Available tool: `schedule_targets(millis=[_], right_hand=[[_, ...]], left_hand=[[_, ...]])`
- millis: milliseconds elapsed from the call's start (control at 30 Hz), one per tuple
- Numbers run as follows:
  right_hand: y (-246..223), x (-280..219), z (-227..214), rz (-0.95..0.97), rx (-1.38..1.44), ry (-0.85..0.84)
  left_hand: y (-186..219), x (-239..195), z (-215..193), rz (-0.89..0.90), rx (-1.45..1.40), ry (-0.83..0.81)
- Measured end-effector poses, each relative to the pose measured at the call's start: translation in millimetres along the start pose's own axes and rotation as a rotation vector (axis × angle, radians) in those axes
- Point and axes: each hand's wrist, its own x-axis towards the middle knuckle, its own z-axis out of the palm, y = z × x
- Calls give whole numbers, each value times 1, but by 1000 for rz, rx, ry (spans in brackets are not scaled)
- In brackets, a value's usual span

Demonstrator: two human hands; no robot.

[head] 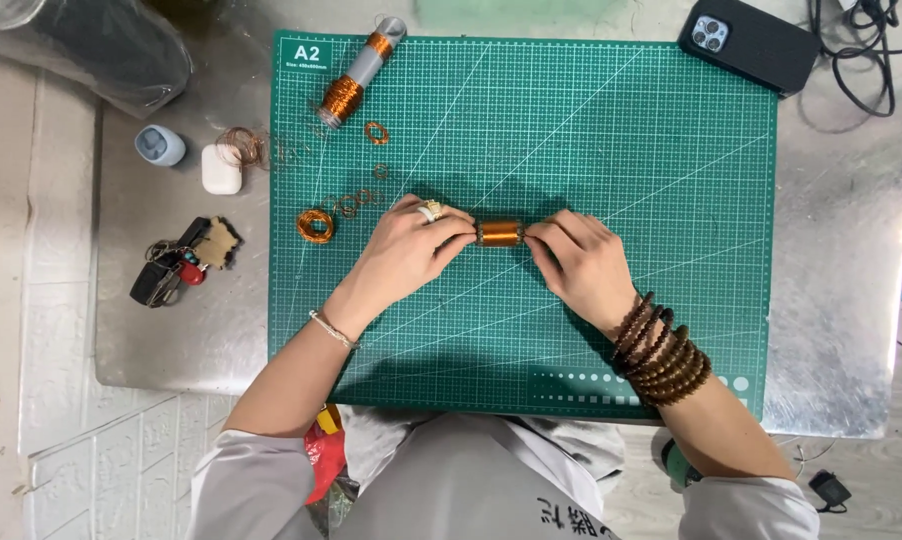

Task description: Winding thin copper wire around a small cylindrical component to create a coil on a workbench.

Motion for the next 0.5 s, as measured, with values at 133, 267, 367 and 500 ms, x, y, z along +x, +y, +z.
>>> schedule_targets(millis=[133,267,367,500], right_hand=[[2,0,-3,-14,2,11],[6,-1,-7,-26,-28,40],[12,-3,-11,-19,-97,42],[22,-9,-21,-26,-232,48]], left_hand=[[-4,-2,5,6,6,-5],[-7,-4,-1,-62,62,-32],[-13,-3,-11,-111,75,-23],[-17,-4,-31,-159,48,56]])
